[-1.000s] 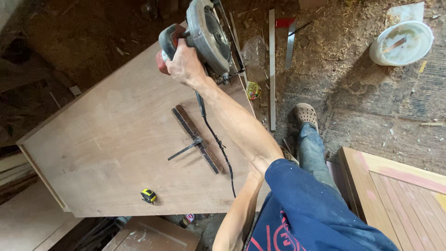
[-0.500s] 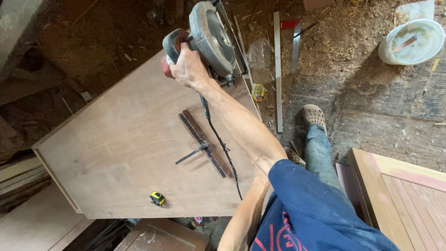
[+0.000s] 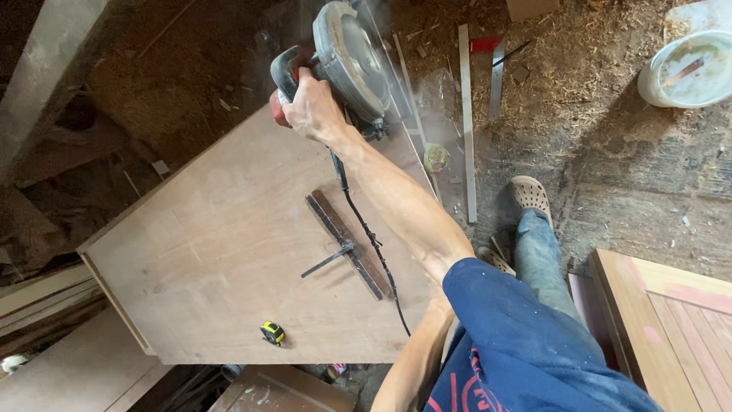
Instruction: The person cuts a large plywood sheet using a circular saw guided by a metal straight edge, then flips the sheet and applies a white adhesive to the wooden frame edges using a putty knife.
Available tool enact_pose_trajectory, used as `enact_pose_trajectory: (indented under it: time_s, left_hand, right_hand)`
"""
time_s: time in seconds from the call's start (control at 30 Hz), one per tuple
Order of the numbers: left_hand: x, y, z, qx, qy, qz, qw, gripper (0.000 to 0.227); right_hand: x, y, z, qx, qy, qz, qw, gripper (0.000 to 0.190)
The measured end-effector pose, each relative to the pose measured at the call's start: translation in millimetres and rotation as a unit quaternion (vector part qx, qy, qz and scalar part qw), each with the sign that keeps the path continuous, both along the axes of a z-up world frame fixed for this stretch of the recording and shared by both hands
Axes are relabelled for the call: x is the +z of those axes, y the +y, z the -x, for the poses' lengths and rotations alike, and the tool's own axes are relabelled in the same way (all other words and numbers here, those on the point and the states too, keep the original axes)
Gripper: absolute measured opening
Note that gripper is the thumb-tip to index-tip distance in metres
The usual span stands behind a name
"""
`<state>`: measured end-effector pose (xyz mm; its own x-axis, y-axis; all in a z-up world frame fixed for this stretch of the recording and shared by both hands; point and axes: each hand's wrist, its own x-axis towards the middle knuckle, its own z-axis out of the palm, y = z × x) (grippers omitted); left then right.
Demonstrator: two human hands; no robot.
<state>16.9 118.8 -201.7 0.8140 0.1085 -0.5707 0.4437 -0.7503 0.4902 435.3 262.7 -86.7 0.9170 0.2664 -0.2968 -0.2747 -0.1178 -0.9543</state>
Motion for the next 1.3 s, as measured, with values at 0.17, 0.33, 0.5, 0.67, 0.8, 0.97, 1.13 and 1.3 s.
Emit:
enact_pose_trajectory:
  time_s: [0.17, 0.33, 0.5, 0.67, 0.8, 0.97, 1.13, 1.3]
  left_hand:
    - [2, -1, 1, 0.001, 0.004, 0.001, 1.0, 0.08]
    - [-1, 1, 1, 0.001, 0.008, -0.004, 1.0, 0.086]
    - [-5, 5, 4, 0.004, 0.01, -0.014, 1.0, 0.093]
    - [-14, 11, 4, 0.012, 0.008, -0.041, 0.999, 0.099]
    - [-27, 8, 1, 0.013, 0.001, -0.066, 0.998, 0.104]
    - [-28, 2, -4, -0.014, 0.033, -0.122, 0.992, 0.108]
    - [-6, -8, -22, -0.049, -0.018, -0.181, 0.982, 0.087]
    - [62, -43, 59, -0.117, -0.1, 0.102, 0.983, 0.028]
  right_hand:
    - [-3, 3, -4, -0.006, -0.007, 0.007, 1.0, 0.049]
    - [-2, 6, -8, -0.003, -0.009, 0.015, 1.0, 0.045]
    - [-2, 10, -24, -0.015, -0.015, 0.003, 1.0, 0.045]
    - [0, 13, -37, 0.002, 0.014, -0.024, 1.0, 0.046]
    - [4, 15, -37, -0.007, -0.018, 0.051, 0.998, 0.054]
    - [7, -3, -13, 0.015, -0.012, 0.097, 0.995, 0.053]
    - [7, -59, 53, 0.006, 0.013, 0.104, 0.994, 0.056]
    - [13, -110, 130, 0.014, 0.006, 0.132, 0.991, 0.06]
